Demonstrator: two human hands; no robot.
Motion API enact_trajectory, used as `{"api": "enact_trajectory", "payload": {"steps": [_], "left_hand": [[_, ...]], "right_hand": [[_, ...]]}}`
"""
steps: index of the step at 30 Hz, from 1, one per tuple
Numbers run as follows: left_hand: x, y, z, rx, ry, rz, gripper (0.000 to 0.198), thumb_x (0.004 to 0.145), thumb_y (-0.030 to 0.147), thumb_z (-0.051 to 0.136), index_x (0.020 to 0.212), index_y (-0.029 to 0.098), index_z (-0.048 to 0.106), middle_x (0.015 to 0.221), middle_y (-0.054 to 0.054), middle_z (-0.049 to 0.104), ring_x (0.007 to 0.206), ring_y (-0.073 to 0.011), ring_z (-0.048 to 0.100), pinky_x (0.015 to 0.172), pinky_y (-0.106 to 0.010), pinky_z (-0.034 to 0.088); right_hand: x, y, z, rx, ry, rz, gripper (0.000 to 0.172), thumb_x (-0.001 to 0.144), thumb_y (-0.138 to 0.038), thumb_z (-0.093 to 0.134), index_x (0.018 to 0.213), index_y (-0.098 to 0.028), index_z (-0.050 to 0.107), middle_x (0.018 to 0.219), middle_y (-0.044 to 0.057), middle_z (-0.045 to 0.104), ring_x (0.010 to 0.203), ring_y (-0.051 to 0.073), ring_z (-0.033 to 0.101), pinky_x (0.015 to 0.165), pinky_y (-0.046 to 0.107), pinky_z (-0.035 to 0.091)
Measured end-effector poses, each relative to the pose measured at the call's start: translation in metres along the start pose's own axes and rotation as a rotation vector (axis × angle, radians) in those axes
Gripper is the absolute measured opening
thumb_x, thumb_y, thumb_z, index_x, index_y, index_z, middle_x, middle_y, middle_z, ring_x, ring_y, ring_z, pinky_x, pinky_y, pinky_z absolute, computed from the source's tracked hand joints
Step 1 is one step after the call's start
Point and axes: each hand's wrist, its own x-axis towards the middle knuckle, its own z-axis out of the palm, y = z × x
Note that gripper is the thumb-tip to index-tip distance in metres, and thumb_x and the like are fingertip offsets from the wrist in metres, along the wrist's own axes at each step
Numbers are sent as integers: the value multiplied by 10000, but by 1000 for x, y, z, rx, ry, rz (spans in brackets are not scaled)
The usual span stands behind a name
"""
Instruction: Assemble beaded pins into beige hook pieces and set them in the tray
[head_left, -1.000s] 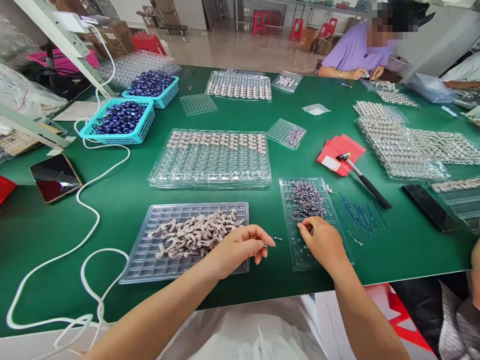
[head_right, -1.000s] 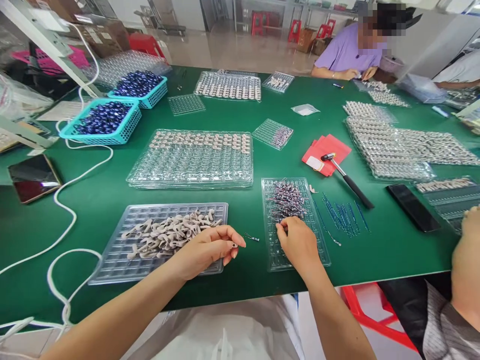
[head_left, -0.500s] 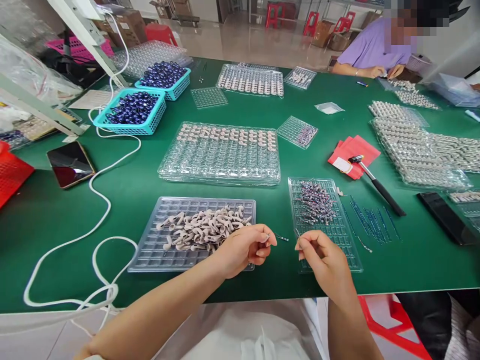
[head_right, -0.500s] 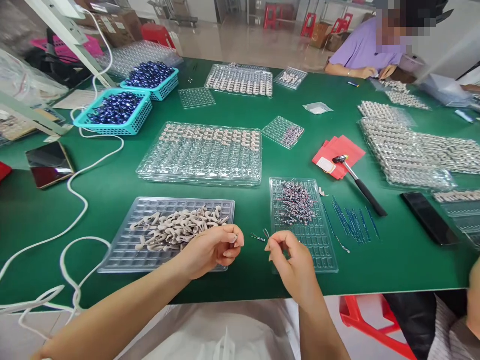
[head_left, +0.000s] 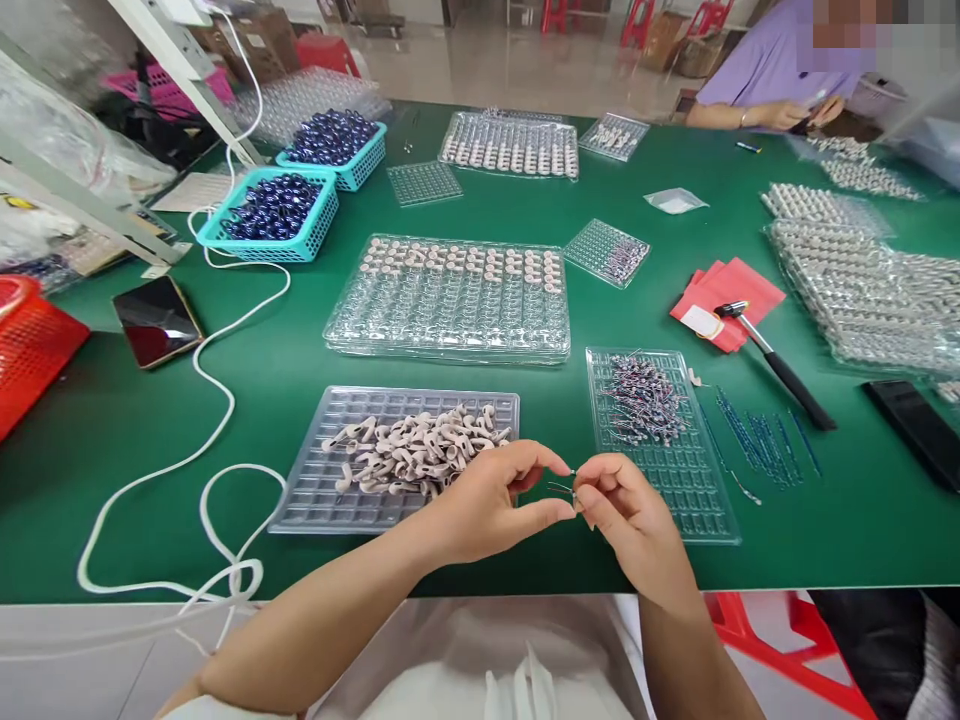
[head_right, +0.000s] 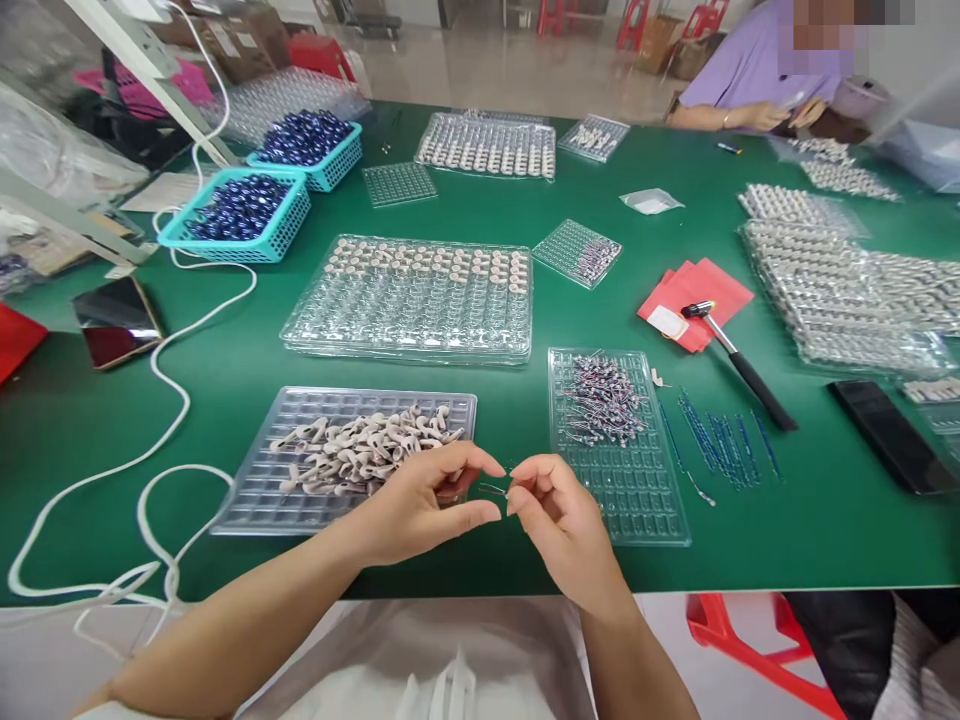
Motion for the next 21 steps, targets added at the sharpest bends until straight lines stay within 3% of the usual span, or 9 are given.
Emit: {"api": "enact_trajectory", "payload": {"steps": [2, 6, 9, 12, 14, 17, 21], "left_hand": [[0, 1, 1, 119, 9, 58, 251, 825, 429, 669, 926, 207, 728, 680, 2, 491, 645, -76, 404, 617, -204, 303], [2, -2, 3, 157, 32, 100, 270, 888, 411, 587, 842, 196, 744, 683, -26, 543, 663, -89, 467, 641, -211, 339], [4, -4, 4, 146, 92, 61, 257, 883, 395, 590, 851, 185, 736, 681, -16, 528, 646, -79, 457, 635, -209, 341], [4, -3, 5, 71, 105, -37, 264, 860, 406, 612, 831, 165, 715, 675, -4, 509, 614, -66, 432, 601, -202, 335], [3, -2, 5, -9, 85, -91, 279, 849, 419, 617, 820, 153, 697, 662, 4, 494, 590, -59, 410, 571, -197, 319], [4, -2, 4, -145, 11, -142, 315, 843, 447, 614, 826, 140, 680, 622, 20, 451, 564, -52, 372, 536, -194, 281], [7, -5, 0, -274, -68, -184, 340, 817, 458, 637, 811, 120, 671, 614, 29, 421, 575, -47, 348, 538, -196, 257]], "right_hand": [[1, 0, 0, 2, -28, -5, 208, 954, -395, 565, 1025, -201, 543, 800, 9, 591, 682, 102, 573, 590, 194, 482], [1, 3, 0, -53, -42, -46, 185, 971, -361, 544, 1069, -205, 551, 804, 10, 611, 692, 108, 597, 609, 208, 505], [0, 6, -1, -272, 21, -259, 135, 947, -253, 586, 1079, -226, 588, 902, 19, 646, 762, 112, 617, 699, 234, 522], [0, 8, 0, -499, 97, -523, 257, 897, -104, 611, 1113, -243, 594, 972, 28, 658, 850, 131, 623, 764, 266, 513], [0, 9, 2, -577, 124, -612, 337, 878, -44, 597, 1150, -242, 580, 978, 38, 665, 879, 147, 624, 779, 287, 510], [1, 9, 5, -588, 148, -629, 331, 864, -22, 591, 1124, -227, 572, 933, 37, 661, 844, 150, 615, 771, 297, 504], [2, 7, 9, -480, 167, -532, 192, 892, -65, 569, 1004, -220, 593, 846, 17, 641, 745, 130, 597, 697, 271, 486]]}}
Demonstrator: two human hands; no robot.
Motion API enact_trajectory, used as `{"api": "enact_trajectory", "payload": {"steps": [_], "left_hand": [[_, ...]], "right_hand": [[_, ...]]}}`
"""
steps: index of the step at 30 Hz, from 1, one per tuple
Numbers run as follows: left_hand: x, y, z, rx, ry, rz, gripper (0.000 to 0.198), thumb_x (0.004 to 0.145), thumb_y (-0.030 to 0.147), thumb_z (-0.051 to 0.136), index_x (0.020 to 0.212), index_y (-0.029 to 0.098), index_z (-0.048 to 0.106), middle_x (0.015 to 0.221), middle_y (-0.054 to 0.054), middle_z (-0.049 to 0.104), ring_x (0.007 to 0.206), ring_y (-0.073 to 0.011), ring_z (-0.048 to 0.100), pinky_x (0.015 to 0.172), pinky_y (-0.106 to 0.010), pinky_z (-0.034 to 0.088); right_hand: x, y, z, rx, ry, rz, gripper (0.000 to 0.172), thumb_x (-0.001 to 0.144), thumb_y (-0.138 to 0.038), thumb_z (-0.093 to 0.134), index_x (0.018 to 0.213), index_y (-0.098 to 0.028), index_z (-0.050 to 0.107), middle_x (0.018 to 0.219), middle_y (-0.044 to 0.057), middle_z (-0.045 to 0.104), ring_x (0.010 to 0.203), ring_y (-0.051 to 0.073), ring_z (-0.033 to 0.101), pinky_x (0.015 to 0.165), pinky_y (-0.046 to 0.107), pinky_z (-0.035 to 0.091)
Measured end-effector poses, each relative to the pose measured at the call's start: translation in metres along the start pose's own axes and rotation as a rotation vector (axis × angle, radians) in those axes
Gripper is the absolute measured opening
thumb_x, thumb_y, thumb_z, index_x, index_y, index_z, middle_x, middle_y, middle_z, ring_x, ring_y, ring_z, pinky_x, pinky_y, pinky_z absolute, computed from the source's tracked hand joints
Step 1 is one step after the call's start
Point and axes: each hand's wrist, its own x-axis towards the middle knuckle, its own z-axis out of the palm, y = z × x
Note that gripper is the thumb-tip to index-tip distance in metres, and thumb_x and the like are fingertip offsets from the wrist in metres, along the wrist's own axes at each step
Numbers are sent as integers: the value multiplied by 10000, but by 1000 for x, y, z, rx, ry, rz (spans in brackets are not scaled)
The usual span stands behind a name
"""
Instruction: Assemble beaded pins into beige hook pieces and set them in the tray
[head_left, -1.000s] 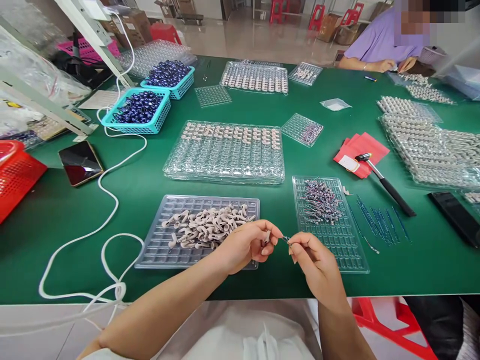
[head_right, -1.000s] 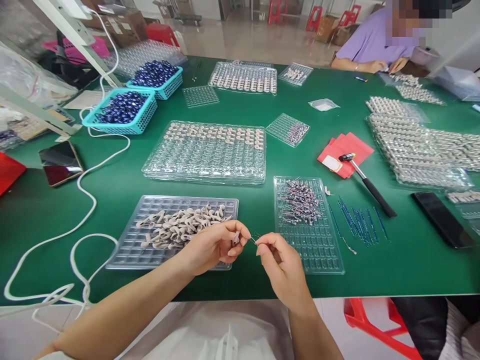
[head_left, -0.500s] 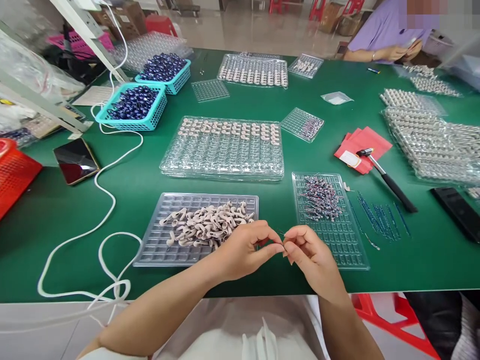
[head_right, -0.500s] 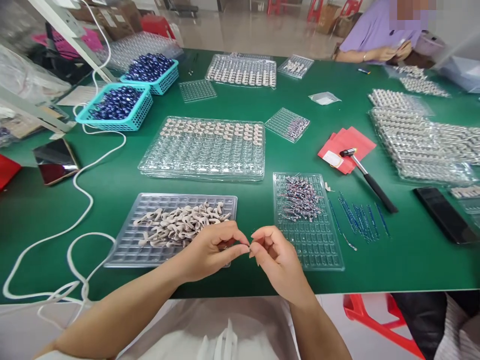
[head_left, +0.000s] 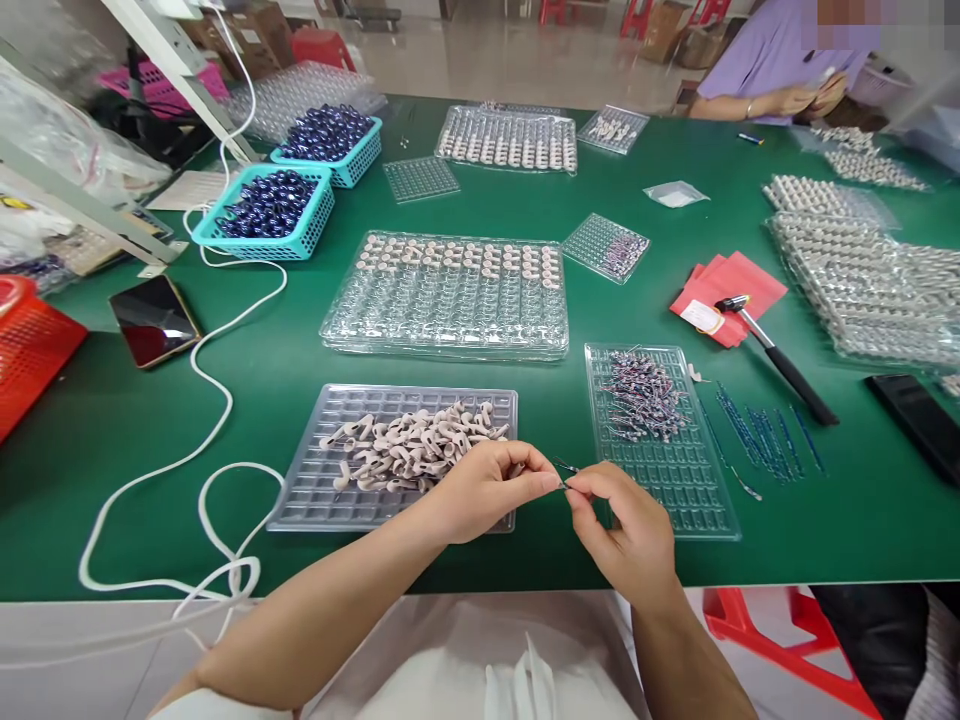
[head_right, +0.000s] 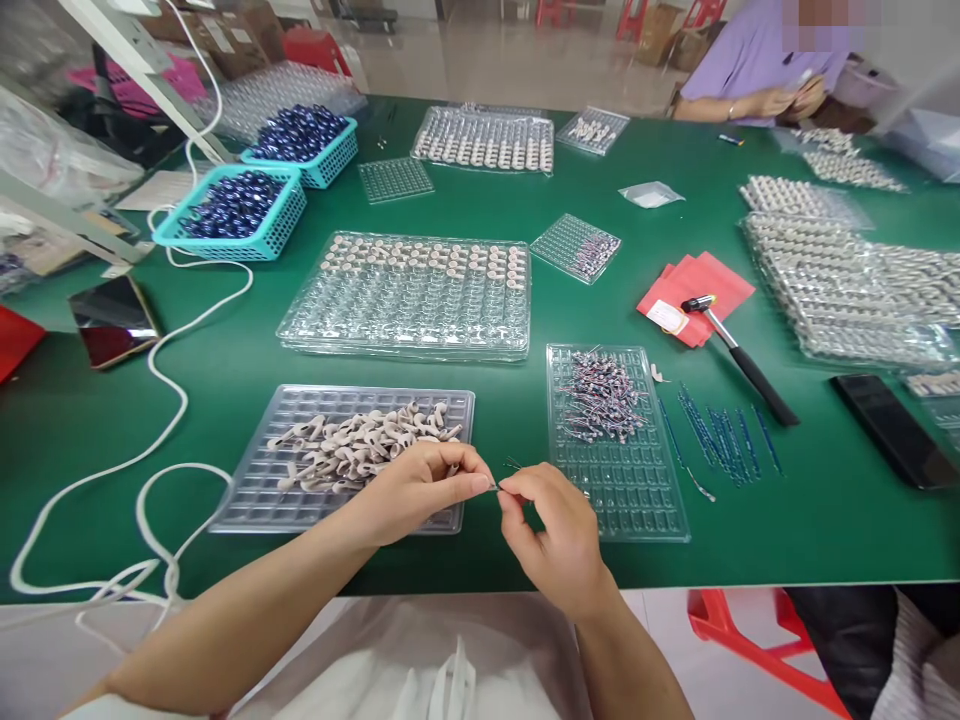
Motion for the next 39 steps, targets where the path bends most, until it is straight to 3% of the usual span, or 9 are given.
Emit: {"api": "enact_trajectory", "payload": {"steps": [4, 16, 35, 39], "left_hand": [[1, 1, -1, -25, 4, -16, 354, 802, 465, 649, 791, 112, 643, 623, 34, 416, 579, -41, 340, 537, -191, 247], [-4, 7, 1, -68, -52, -21, 354, 800, 462, 634, 751, 119, 562, 603, 56, 370, 541, -29, 304, 513, -187, 227], [-4, 3, 2, -69, -43, 22, 343, 819, 445, 638, 742, 121, 554, 607, 54, 373, 546, -26, 314, 521, -182, 236], [-6, 4, 0, -42, -57, 8, 322, 859, 443, 593, 832, 123, 587, 651, 46, 395, 564, -28, 332, 524, -176, 252]], "right_hand": [[0, 2, 3, 128, 16, 88, 128, 910, -109, 562, 954, -218, 611, 836, 20, 645, 740, 134, 604, 677, 265, 482], [-4, 7, 0, 488, -7, 171, 177, 923, -92, 566, 973, -246, 636, 806, -1, 609, 746, 114, 568, 660, 238, 458], [-8, 9, -2, 588, 20, 261, 109, 933, -144, 583, 903, -220, 654, 775, 6, 590, 735, 114, 548, 639, 236, 435], [-8, 9, -2, 562, 39, 296, 105, 934, -151, 589, 895, -221, 657, 766, 1, 577, 722, 106, 542, 627, 227, 429]]}}
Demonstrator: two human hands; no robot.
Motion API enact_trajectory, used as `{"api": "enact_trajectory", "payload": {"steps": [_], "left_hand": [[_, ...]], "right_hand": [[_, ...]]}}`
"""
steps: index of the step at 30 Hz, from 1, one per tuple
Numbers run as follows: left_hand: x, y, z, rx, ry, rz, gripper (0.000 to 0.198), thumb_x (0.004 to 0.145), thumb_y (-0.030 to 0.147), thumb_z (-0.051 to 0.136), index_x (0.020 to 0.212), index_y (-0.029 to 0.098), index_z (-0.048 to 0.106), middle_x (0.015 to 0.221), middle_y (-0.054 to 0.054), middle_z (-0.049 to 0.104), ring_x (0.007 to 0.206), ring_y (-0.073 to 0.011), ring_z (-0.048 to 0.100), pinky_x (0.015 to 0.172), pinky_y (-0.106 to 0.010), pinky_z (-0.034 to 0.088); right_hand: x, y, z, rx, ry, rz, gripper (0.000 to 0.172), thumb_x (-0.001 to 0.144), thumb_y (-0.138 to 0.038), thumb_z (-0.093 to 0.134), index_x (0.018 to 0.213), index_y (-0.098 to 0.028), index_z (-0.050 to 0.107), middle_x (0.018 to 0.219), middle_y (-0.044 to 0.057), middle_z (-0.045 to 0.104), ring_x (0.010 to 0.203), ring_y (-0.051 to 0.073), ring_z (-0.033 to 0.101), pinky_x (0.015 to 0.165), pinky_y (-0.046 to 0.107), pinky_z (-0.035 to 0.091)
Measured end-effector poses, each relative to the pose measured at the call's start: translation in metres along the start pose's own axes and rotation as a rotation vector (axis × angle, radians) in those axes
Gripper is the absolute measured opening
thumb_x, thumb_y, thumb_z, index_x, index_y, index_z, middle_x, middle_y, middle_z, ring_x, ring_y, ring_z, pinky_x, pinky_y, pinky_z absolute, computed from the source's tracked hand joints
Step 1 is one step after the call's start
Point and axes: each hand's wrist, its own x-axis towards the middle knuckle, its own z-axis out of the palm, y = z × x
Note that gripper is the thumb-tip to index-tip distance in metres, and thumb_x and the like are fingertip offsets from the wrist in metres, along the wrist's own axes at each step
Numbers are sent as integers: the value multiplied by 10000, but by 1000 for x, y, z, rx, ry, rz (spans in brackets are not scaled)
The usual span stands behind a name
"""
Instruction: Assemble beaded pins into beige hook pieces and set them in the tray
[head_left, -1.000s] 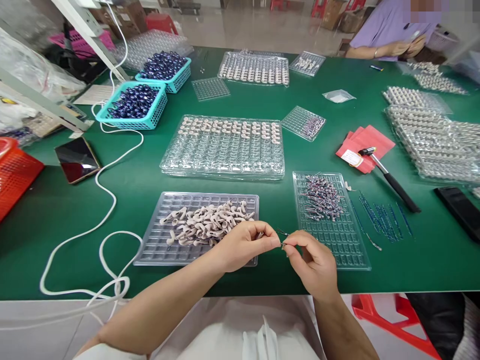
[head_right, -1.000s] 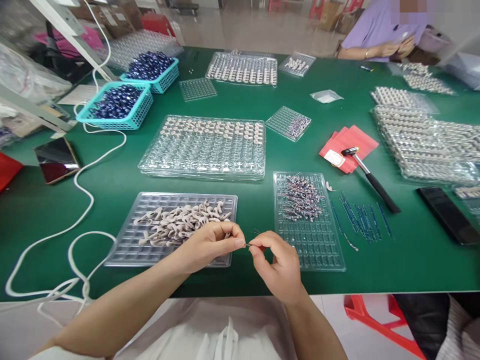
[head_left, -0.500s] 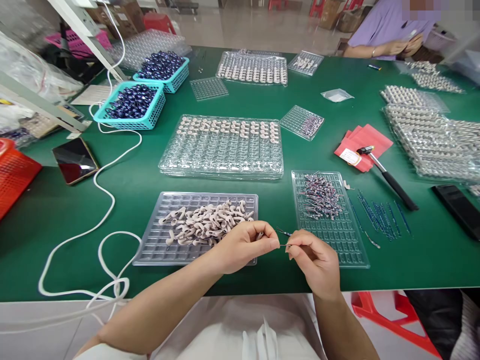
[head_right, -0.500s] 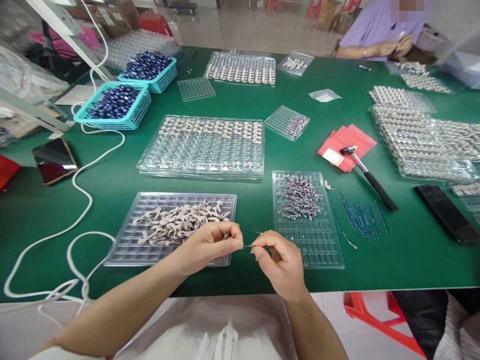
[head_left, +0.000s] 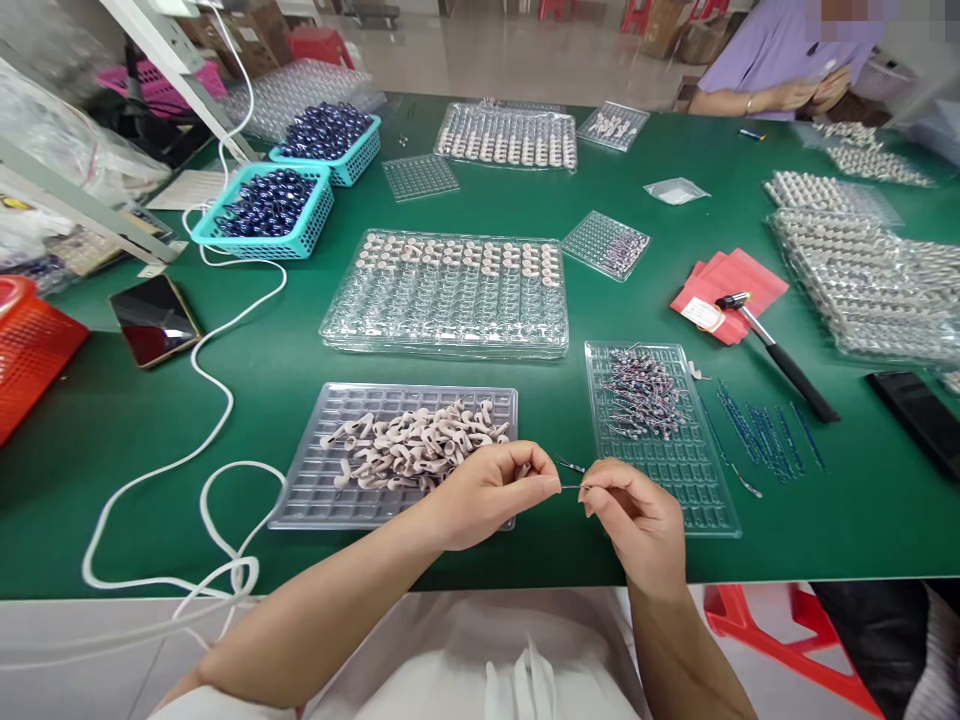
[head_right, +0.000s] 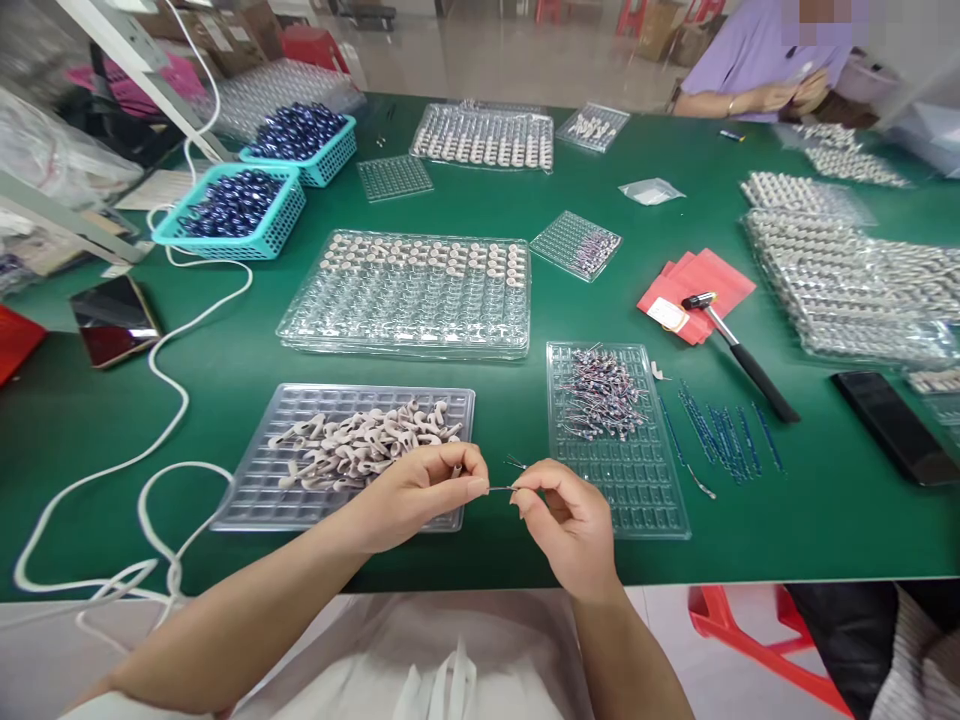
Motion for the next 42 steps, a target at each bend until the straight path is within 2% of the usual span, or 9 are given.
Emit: {"api": "enact_trajectory", "payload": {"steps": [6, 10, 14, 17, 19, 22, 25, 30, 42], "left_hand": [[1, -4, -3, -94, -55, -10, 308, 932, 349, 466, 1124, 148, 599, 746, 32, 425, 583, -17, 376, 527, -144, 288], [3, -10, 2, 52, 30, 86, 355, 961, 380, 420, 1144, 157, 627, 914, -29, 599, 590, -14, 482, 564, -153, 407], [6, -16, 6, 287, 153, 169, 317, 921, 309, 527, 1179, 195, 671, 983, -49, 708, 646, -43, 593, 597, -152, 491], [9, -22, 6, 454, 241, 306, 309, 889, 271, 601, 1173, 185, 687, 912, -33, 752, 620, -51, 620, 620, -159, 531], [12, -28, 5, 626, 316, 465, 288, 892, 263, 611, 1155, 178, 692, 854, -19, 765, 633, -61, 647, 669, -174, 555], [16, -34, 4, 845, 426, 715, 255, 908, 264, 600, 1125, 158, 684, 805, -6, 767, 676, -75, 681, 698, -185, 564], [19, -37, 5, 940, 492, 842, 237, 918, 271, 591, 1099, 140, 669, 767, -1, 756, 665, -71, 682, 656, -172, 551], [20, -37, 5, 997, 539, 887, 222, 906, 260, 613, 1087, 140, 658, 756, 0, 740, 671, -71, 679, 627, -167, 538], [21, -39, 5, 982, 534, 900, 226, 901, 252, 619, 1090, 132, 654, 769, -16, 739, 650, -66, 670, 607, -164, 538]], "right_hand": [[-1, 6, 0, -5, 112, 8, 90, 920, -154, 606, 917, -223, 664, 799, 1, 589, 711, 101, 544, 626, 225, 431], [-1, 8, 1, -12, 204, -38, 95, 912, -149, 606, 922, -221, 666, 807, 6, 598, 730, 113, 562, 650, 239, 452], [0, 6, 3, -80, 234, -84, 102, 908, -147, 607, 936, -230, 660, 840, 15, 611, 760, 130, 583, 666, 253, 472], [-1, 4, 4, -171, 203, -74, 94, 907, -155, 609, 940, -225, 662, 852, 24, 618, 735, 132, 588, 611, 246, 463], [-2, 3, 5, -218, 180, -73, 93, 906, -154, 608, 944, -220, 661, 848, 28, 619, 703, 127, 578, 580, 242, 452], [-2, 3, 6, -261, 160, -89, 107, 903, -137, 606, 945, -221, 656, 848, 26, 622, 713, 124, 571, 604, 244, 457], [-1, 2, 7, -299, 146, -108, 124, 896, -118, 607, 938, -226, 651, 836, 16, 627, 734, 124, 576, 638, 245, 461], [1, 2, 8, -321, 134, -114, 127, 891, -113, 605, 933, -226, 646, 817, 8, 631, 725, 124, 586, 636, 245, 463], [2, 2, 9, -380, 122, -117, 102, 891, -132, 602, 918, -221, 645, 810, 16, 642, 702, 125, 588, 622, 252, 476]]}}
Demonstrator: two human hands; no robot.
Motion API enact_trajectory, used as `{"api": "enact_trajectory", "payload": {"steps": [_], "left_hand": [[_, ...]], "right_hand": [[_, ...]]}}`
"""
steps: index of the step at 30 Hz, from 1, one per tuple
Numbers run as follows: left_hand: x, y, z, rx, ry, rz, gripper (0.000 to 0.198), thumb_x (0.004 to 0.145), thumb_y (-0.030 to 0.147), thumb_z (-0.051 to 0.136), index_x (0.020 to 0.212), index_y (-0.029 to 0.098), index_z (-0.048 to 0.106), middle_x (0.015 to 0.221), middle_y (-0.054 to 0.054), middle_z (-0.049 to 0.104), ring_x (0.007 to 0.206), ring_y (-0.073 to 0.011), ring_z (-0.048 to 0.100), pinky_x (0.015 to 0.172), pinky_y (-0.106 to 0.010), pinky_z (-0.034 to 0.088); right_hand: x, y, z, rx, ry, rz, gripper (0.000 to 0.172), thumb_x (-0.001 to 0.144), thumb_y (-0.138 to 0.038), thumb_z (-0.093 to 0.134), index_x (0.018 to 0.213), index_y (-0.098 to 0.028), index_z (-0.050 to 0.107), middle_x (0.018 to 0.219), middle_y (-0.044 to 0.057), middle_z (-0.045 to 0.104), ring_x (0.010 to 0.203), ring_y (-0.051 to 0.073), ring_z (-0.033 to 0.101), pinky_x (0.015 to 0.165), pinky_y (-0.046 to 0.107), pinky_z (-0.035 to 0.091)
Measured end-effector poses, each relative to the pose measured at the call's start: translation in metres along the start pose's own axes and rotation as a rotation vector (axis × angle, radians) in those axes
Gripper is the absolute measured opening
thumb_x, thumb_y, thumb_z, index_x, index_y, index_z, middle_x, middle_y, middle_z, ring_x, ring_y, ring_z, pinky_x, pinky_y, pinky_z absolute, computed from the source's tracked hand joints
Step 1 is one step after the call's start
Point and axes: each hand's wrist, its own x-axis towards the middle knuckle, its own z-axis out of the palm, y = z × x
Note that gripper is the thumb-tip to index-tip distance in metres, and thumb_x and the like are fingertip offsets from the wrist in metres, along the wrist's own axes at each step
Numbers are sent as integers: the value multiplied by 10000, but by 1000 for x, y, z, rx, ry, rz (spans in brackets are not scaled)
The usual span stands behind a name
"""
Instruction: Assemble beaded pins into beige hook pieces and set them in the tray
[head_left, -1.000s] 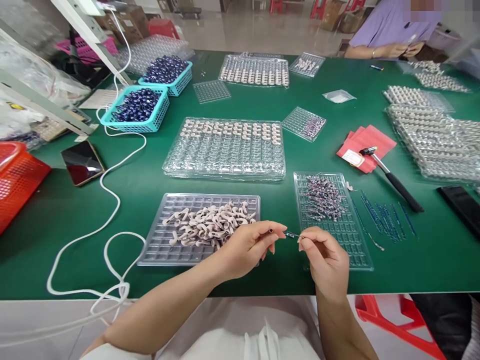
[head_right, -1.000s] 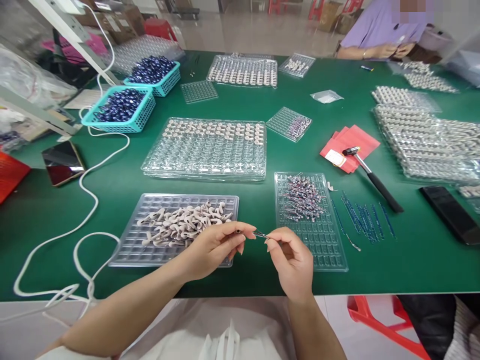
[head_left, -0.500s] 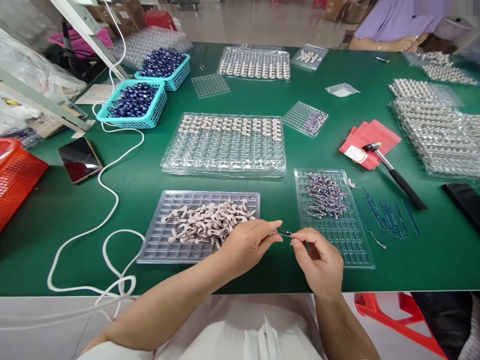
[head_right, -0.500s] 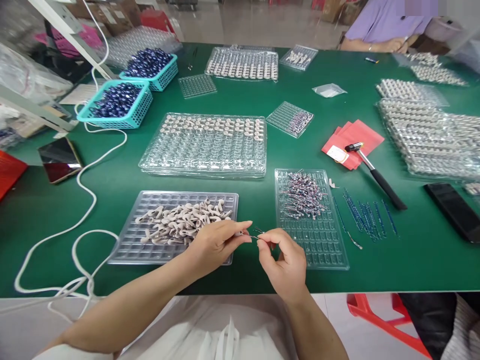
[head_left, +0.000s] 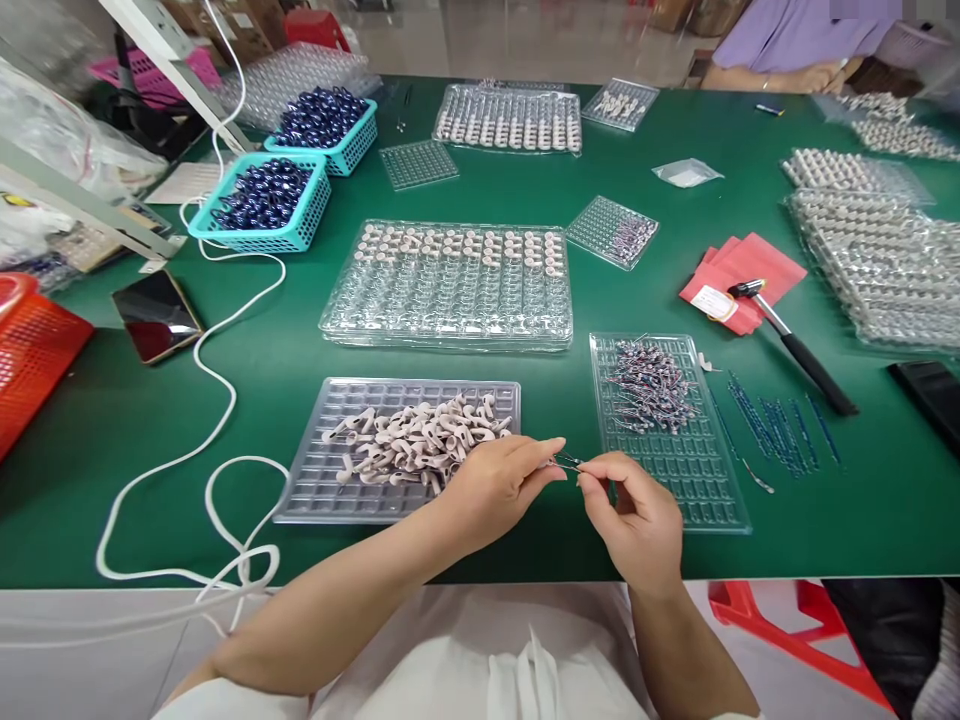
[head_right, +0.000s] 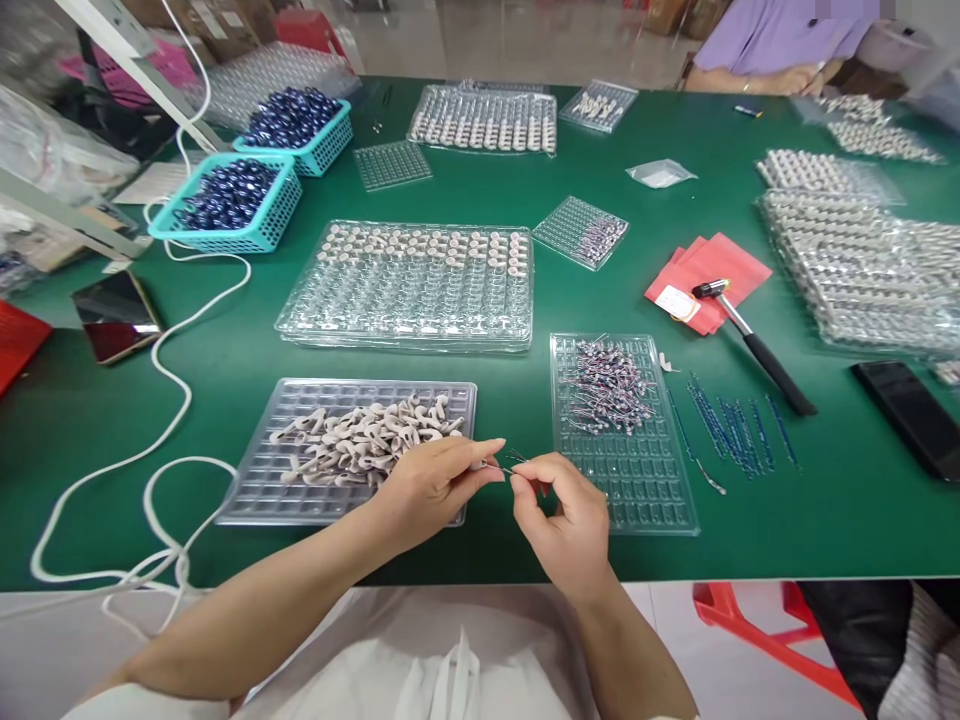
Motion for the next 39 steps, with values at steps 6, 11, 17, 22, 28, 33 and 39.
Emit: {"api": "enact_trajectory", "payload": {"steps": [6, 11, 17, 22, 28, 33, 39], "left_hand": [[-1, -2, 0, 42, -48, 39, 249, 938, 252, 555, 1139, 130, 636, 806, -40, 743, 684, -77, 671, 615, -181, 538], [-3, -3, 1, 82, -58, 70, 251, 933, 211, 553, 1165, 138, 615, 812, -34, 725, 718, -88, 655, 640, -202, 543], [-5, 0, 1, 191, -65, 80, 242, 930, 172, 532, 1156, 160, 617, 794, -25, 684, 728, -85, 607, 618, -185, 502], [-2, 2, 1, 266, -42, 95, 217, 906, 134, 551, 1100, 142, 649, 728, -29, 650, 695, -97, 527, 607, -201, 470], [4, 3, 0, 268, -33, 148, 199, 873, 103, 598, 1061, 104, 661, 692, -31, 652, 671, -114, 470, 624, -253, 474], [3, 2, 1, 274, -46, 153, 214, 874, 110, 601, 1081, 104, 660, 715, -36, 665, 684, -118, 463, 636, -262, 471], [3, 2, -1, 288, -66, 175, 242, 874, 121, 607, 1113, 98, 629, 724, -28, 674, 689, -122, 465, 646, -272, 484]], "right_hand": [[1, 1, 2, -6, -12, -48, 151, 873, -89, 602, 928, -222, 648, 801, 7, 643, 680, 116, 580, 614, 250, 477], [4, -2, 3, -59, -29, -110, 193, 863, -56, 599, 953, -219, 651, 802, 3, 645, 678, 106, 580, 612, 243, 479], [5, -6, 7, -147, -41, -154, 198, 869, -55, 577, 954, -220, 647, 806, 4, 655, 668, 103, 579, 609, 245, 483], [5, -6, 8, -196, -43, -171, 163, 871, -64, 582, 909, -214, 633, 763, -5, 643, 642, 96, 570, 613, 238, 481], [5, -4, 11, -192, -56, -169, 162, 872, -64, 583, 923, -211, 630, 756, -9, 637, 638, 91, 570, 620, 228, 478], [5, -3, 11, -189, -73, -163, 146, 886, -85, 574, 931, -208, 638, 767, -1, 650, 635, 100, 581, 623, 235, 482], [5, -2, 10, -193, -122, -141, 124, 914, -111, 579, 959, -202, 650, 791, 4, 665, 656, 98, 578, 631, 227, 476]]}}
